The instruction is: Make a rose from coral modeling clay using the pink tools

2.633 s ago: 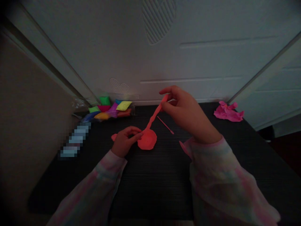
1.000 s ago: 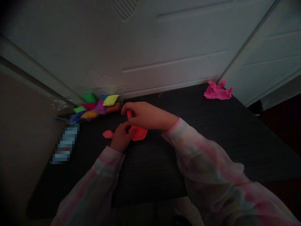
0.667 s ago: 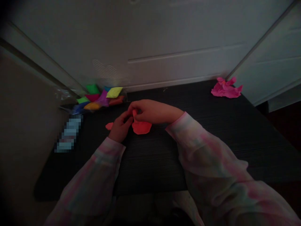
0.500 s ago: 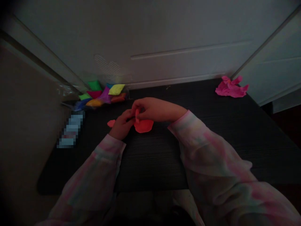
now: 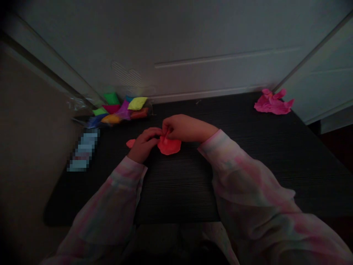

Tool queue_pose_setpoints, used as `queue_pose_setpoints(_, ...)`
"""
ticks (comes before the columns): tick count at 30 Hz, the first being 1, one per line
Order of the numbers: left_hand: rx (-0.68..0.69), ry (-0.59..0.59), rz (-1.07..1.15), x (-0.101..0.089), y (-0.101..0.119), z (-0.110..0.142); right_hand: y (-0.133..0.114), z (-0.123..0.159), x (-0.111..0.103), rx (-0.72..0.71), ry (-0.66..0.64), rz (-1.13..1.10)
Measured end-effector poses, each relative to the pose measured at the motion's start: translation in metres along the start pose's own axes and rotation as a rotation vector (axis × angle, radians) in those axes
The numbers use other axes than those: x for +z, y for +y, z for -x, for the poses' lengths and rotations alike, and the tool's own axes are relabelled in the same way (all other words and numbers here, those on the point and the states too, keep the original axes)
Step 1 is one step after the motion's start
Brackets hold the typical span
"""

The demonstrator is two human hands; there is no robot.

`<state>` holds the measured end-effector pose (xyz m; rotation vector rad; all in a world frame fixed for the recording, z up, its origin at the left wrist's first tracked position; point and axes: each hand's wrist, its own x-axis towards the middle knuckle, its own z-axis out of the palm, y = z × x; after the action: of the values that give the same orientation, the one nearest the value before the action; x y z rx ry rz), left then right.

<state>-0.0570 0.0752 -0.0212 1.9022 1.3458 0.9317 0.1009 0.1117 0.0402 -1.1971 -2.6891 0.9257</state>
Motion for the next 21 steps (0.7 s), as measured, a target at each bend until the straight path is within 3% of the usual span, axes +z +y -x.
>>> queue_pose_setpoints(6,-0.030,0.028,-0.038,-0.0012,0.0009,-0.0001,0.0036,-0.0019,0.0019,-0.020,0.025,0.032)
queue_pose_setpoints(14,-0.032,0.030,-0.038,-0.0008,0.0021,-0.0007,0.0086,-0.0039,0.0035,0.009,0.083,-0.090)
queue_pose_setpoints(21,-0.014,0.034,-0.123,0.0017,-0.0003,-0.0001,0.0074,-0.0050,0.0038,0.023,0.092,-0.032)
